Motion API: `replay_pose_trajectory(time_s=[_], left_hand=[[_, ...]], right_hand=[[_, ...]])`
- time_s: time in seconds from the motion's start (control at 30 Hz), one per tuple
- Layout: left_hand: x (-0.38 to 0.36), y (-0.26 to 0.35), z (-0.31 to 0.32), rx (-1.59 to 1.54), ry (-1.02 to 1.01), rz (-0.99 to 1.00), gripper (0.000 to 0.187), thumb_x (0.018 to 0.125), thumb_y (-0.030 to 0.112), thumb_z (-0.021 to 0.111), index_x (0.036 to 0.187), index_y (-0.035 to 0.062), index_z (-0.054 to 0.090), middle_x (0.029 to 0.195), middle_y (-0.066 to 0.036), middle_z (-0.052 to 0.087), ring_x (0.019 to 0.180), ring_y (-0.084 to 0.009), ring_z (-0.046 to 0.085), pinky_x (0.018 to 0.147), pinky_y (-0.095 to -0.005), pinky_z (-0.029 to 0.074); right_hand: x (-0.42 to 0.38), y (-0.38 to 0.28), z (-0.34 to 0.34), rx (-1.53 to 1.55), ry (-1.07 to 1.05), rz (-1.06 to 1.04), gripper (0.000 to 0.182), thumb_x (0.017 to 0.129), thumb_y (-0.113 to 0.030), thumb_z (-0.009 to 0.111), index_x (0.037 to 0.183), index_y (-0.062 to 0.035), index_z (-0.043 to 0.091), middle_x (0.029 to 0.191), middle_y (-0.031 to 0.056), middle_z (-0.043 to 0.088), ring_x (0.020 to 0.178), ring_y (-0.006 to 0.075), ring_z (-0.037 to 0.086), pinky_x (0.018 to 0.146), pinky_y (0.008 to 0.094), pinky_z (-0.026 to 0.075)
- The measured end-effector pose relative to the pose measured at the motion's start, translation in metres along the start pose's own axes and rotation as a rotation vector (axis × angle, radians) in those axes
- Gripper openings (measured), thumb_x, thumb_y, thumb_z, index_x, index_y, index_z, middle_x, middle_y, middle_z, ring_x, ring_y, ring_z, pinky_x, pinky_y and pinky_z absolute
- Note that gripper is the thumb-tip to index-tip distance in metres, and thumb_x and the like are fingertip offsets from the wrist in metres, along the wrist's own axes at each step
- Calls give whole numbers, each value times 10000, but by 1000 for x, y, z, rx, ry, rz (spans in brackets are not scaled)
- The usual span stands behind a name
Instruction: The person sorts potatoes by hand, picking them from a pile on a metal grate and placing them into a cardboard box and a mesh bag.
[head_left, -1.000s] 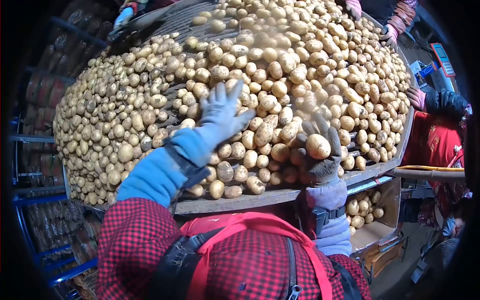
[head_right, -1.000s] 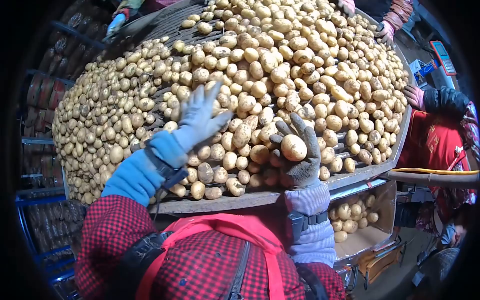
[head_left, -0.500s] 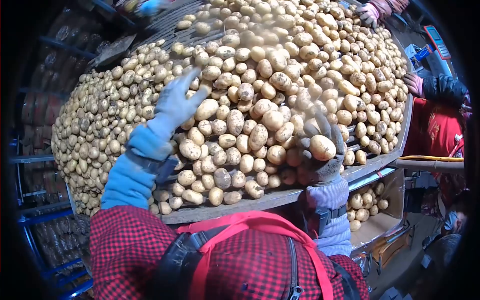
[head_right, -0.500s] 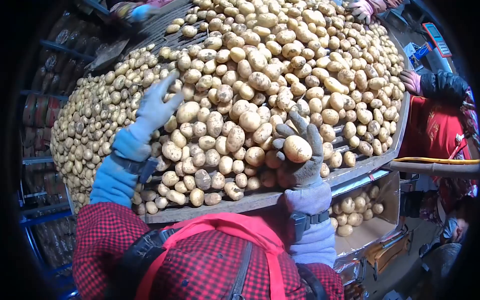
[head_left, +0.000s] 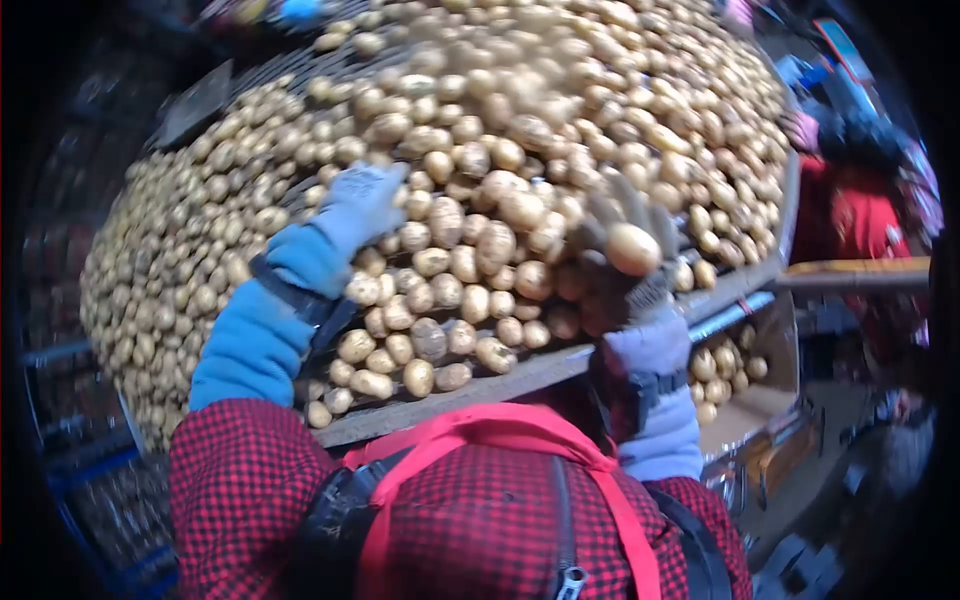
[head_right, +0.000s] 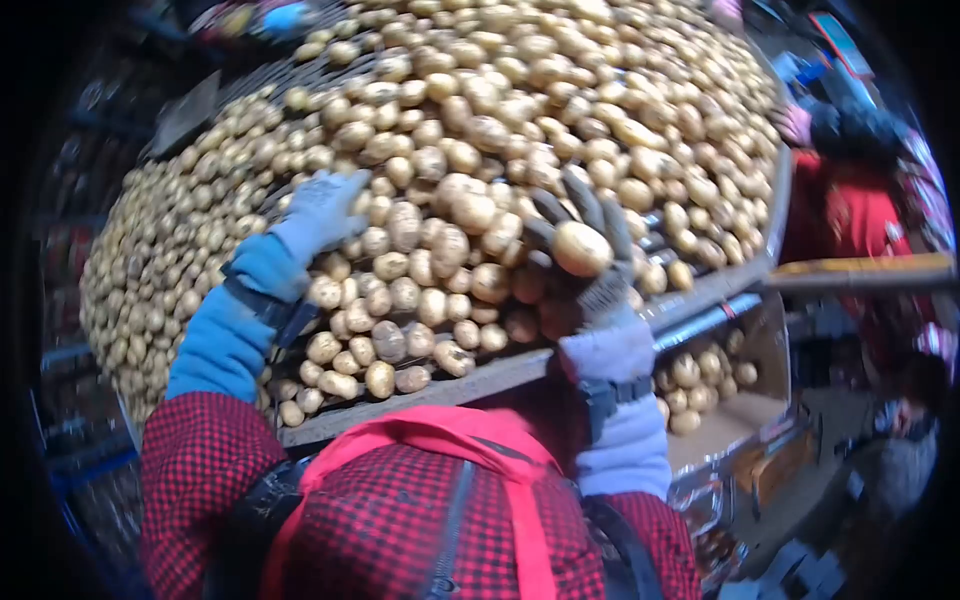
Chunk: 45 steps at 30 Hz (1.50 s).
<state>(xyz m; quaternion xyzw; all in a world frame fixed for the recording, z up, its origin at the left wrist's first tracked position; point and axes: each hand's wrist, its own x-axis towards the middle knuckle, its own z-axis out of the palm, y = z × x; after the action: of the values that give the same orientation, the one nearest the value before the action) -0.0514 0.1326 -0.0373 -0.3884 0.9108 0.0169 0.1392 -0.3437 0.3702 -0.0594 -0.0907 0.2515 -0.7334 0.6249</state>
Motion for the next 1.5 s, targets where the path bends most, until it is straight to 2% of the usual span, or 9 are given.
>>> replay_pose_trajectory(time_s=[0.17,0.33,0.43,0.57,0.77,0.83,0.93,1.37,1.5], left_hand=[[-8,2,-1,-34,24,-148,618,832,474,733,1367,202,587,1214,-166,704,1159,-389,637,971,-499,509],[-36,4,-8,-1323,258,-67,500,991,168,689,1431,-21,547,1318,-123,647,1172,-191,631,1029,-304,510],[-57,63,-40,-1431,234,112,505,1029,248,646,1459,11,527,1302,-130,655,1151,-204,642,967,-321,549],[-81,95,-65,-968,284,408,594,1032,435,619,1475,46,541,1377,-188,639,1288,-287,591,1127,-400,415],[-137,-13,-39,-1035,551,-154,579,1040,332,631,1506,20,485,1360,-131,645,1244,-208,598,1083,-344,471],[-162,-28,-20,-884,486,-216,698,990,424,681,1513,13,472,1411,-173,610,1287,-267,589,1107,-393,463],[-176,-14,5,-501,301,-72,901,861,605,730,1536,69,467,1469,-226,550,1349,-365,528,1162,-467,393],[-94,-81,7,-132,574,-180,492,979,384,630,1395,123,621,1331,-173,662,1215,-359,623,1065,-447,475],[-89,-48,-2,-76,247,-57,550,976,455,635,1429,144,602,1343,-171,661,1227,-366,620,1072,-460,469]], right_hand=[[9,-6,10,97,146,28,620,1085,-518,350,1551,-116,431,1462,169,578,1177,298,667,816,348,589],[-13,2,21,-349,-95,-36,731,922,54,673,1584,-81,392,1457,189,577,1088,199,705,773,230,586],[-12,34,32,-276,-292,174,770,1015,-290,647,1657,-189,234,1531,167,515,1122,235,702,826,327,608],[-19,67,61,99,-165,381,641,1069,-385,524,1635,-184,301,1457,110,568,1148,240,677,894,381,607],[-19,73,18,-648,-375,-240,585,1051,-307,566,1537,-34,390,1475,197,551,1302,302,609,1037,444,559],[-20,68,24,326,-334,249,643,1052,-476,509,1531,-61,396,1472,183,552,1304,306,602,1074,452,534],[-43,66,18,56,-212,148,627,1053,-469,511,1528,-73,406,1448,161,559,1265,282,605,1037,430,543],[-72,71,-9,-250,-53,12,560,1058,-440,521,1515,-125,446,1344,63,592,1097,173,619,877,334,583],[-75,65,-17,83,35,195,693,933,-59,702,1541,-140,380,1322,50,582,1130,184,618,918,362,574]])
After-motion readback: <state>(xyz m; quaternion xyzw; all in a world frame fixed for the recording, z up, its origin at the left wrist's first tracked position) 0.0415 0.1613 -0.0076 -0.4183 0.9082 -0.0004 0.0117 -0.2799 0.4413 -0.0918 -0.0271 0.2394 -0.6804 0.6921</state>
